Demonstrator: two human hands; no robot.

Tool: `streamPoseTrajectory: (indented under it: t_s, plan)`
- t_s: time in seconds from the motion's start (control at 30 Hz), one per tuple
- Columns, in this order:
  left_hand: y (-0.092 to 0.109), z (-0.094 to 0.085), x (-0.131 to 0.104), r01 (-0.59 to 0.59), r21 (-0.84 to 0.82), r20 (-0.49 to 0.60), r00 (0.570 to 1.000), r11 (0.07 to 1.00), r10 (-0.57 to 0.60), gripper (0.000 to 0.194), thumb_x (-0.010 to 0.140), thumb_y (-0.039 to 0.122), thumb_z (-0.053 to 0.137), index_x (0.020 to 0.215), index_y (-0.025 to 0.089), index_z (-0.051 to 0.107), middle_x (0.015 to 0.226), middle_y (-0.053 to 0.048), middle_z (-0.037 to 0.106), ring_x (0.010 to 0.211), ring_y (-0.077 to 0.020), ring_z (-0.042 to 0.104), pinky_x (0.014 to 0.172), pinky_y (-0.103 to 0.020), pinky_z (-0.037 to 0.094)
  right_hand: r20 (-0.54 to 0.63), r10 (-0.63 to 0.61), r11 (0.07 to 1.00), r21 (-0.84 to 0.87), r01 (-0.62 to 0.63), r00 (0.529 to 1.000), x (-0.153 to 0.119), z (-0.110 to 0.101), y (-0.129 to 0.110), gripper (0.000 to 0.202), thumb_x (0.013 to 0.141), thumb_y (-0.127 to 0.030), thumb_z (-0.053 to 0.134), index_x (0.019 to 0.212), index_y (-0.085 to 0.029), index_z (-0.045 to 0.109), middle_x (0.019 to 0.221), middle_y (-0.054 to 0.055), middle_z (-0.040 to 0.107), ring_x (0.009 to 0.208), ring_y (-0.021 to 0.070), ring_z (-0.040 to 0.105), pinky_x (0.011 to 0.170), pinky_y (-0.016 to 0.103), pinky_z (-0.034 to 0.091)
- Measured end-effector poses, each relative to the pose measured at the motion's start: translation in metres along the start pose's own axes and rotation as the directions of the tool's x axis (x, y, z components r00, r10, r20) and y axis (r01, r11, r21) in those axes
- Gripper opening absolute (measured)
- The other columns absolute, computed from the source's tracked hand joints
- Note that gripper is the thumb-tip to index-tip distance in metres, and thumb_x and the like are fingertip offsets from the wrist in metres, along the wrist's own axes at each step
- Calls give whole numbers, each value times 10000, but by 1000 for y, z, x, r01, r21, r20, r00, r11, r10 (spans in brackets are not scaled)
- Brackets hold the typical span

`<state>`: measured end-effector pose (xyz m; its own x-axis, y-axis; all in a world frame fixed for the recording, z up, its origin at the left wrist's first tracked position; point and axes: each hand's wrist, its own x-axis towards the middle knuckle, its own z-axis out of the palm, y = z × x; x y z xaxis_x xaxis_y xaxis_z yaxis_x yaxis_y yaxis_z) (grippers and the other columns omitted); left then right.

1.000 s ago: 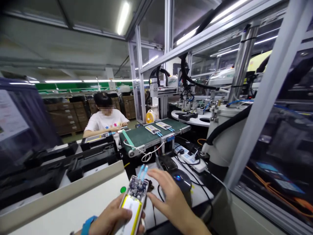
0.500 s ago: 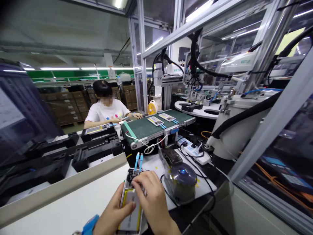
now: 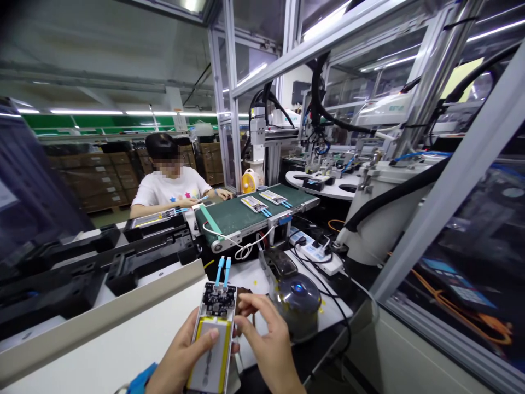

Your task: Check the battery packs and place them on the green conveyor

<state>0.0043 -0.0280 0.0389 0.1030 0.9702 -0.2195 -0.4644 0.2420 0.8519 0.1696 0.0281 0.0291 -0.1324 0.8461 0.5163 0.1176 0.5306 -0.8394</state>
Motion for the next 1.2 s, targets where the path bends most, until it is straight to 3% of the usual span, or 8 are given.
streamPoseTrajectory:
  t_s: [0.1, 0.43, 0.57, 0.7, 0.9, 1.0, 1.07, 1.2]
  plan:
    - [-3, -2, 0, 12, -8, 25, 1000, 1000, -12, 572, 787, 360, 727, 1209, 184, 384, 1054, -145, 705, 900, -300, 701, 771, -405, 535, 98, 29, 999, 14, -31, 995, 1, -2, 2, 149, 827, -266, 661, 966, -243, 707, 900, 24, 660, 823, 150, 651, 755, 246, 547]
    - [-1, 5, -11, 40, -32, 62, 997, 999, -38, 615, 792, 302, 728, 1280, 186, 373, 1042, -140, 708, 925, -273, 682, 819, -409, 504, 136, 7, 1000, -20, -4, 991, -1, 1, -10, 54, 818, -253, 675, 835, -269, 723, 800, -3, 555, 704, 121, 576, 639, 237, 513]
    - [-4, 4, -10, -14, -12, 53, 999, 1000, 15, 593, 806, 272, 708, 1293, 187, 382, 1028, -119, 705, 916, -261, 678, 796, -384, 505, 129, -173, 956, -215, 198, 976, -10, 0, -18, 111, 861, -169, 606, 892, -238, 688, 813, 26, 557, 752, 150, 589, 660, 279, 515]
    - [-4, 5, -9, -51, 8, 95, 994, 999, 50, 500, 812, 284, 706, 1233, 186, 454, 1055, -105, 686, 883, -235, 672, 780, -361, 508, 145, -396, 801, -428, 418, 907, -14, -2, -27, 151, 849, -104, 598, 942, -204, 663, 771, 42, 580, 704, 159, 554, 610, 299, 482]
    - [-1, 12, -14, -90, 15, 56, 994, 996, 89, 461, 763, 351, 752, 1120, 164, 528, 974, -98, 698, 853, -248, 673, 733, -341, 520, 227, -449, 700, -512, 498, 864, -14, -5, -40, 171, 845, -82, 584, 954, -191, 658, 745, 47, 603, 670, 159, 525, 591, 310, 453]
    - [-1, 15, -16, -31, -19, 38, 999, 999, 32, 424, 797, 369, 715, 1113, 172, 513, 929, -94, 703, 763, -237, 691, 652, -323, 519, 213, -314, 868, -331, 370, 925, -15, -6, -36, 131, 868, -140, 589, 915, -221, 681, 764, 33, 569, 712, 152, 555, 623, 294, 485]
    - [-2, 16, -17, -17, -27, 32, 999, 999, 18, 398, 813, 360, 697, 1108, 177, 504, 934, -91, 702, 727, -230, 694, 656, -338, 524, 211, -124, 974, -159, 159, 970, -17, -5, -31, 93, 864, -214, 616, 880, -244, 702, 793, 22, 536, 745, 145, 569, 643, 277, 510]
    - [-2, 14, -18, -34, 14, 31, 999, 999, 34, 352, 834, 356, 671, 1083, 175, 500, 954, -87, 697, 754, -232, 690, 702, -371, 536, 237, 208, 971, 64, -229, 949, -23, 3, -25, 125, 842, -356, 637, 827, -254, 709, 819, 15, 462, 744, 139, 531, 487, 201, 485]
